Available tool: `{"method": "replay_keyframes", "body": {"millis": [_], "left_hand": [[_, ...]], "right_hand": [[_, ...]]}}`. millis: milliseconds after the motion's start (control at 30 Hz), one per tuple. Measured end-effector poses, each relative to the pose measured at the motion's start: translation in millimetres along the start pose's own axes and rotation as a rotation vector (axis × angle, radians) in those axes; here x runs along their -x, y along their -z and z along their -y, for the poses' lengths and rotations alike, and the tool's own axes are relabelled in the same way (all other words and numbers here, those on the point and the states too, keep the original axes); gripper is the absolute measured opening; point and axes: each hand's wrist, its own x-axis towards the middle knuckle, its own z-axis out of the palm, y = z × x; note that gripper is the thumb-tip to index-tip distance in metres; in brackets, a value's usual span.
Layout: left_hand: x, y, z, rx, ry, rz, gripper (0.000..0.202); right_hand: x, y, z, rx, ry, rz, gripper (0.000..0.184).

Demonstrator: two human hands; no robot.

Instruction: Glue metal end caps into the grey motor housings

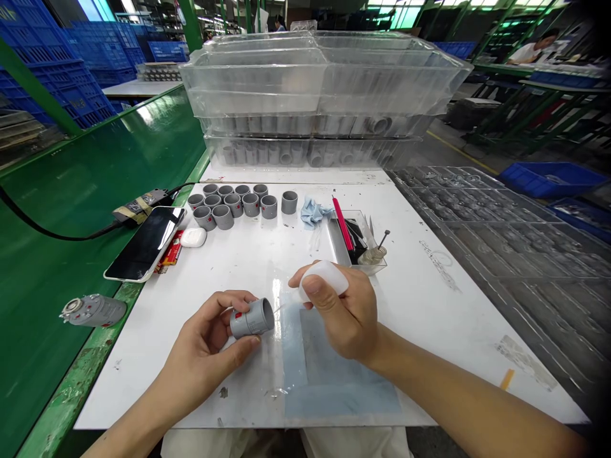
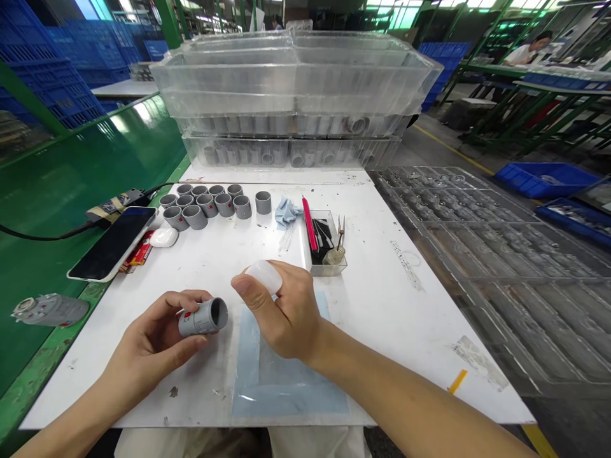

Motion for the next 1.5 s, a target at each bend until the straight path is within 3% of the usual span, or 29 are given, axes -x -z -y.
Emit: {"method": "replay_keyframes", "body": {"millis": [167,333,400,533,733,1300,1500], "left_hand": [[1.1,0.0,-1.6,0.0,-0.008,-0.012,0.024],[-0.1,-0.1,-2.1,-0.053,-0.043,-0.017,0.011],[-0.6,-0.9,-1.6,-0.057,-0.048,-0.047,0.01],[0.8,-1.6,-2.0,-0.11,0.009,-0.085,0.037],[0.7,0.2,-2.0,-0.131,-0.016,-0.05,0.032],[-0.8,2.6,3.1,-0.153,-0.075,-0.049,0.034],[-0.8,1.8,4.3,-0.125,-0.025,-0.067,0.036]], "right_hand": [[-0.5,1.5,2.7,-0.089,-0.115,0.008,0.043],[-1.5,3.5,3.0,-0.167,-0.214,-0.08,0.043],[-1.9,3.7,2.3,-0.176,-0.211,-0.1,0.042],[-2.3,2.2,1.4,-0.128,-0.161,-0.086,0.041],[-1.9,-0.5,0.0,-0.063,-0.104,-0.075,0.039],[1.6,0.7,-2.9,-0.077,-0.154,-0.034,0.038],[0.0,0.2,-2.1,-0.052,-0.099,-0.068,0.037]]}}
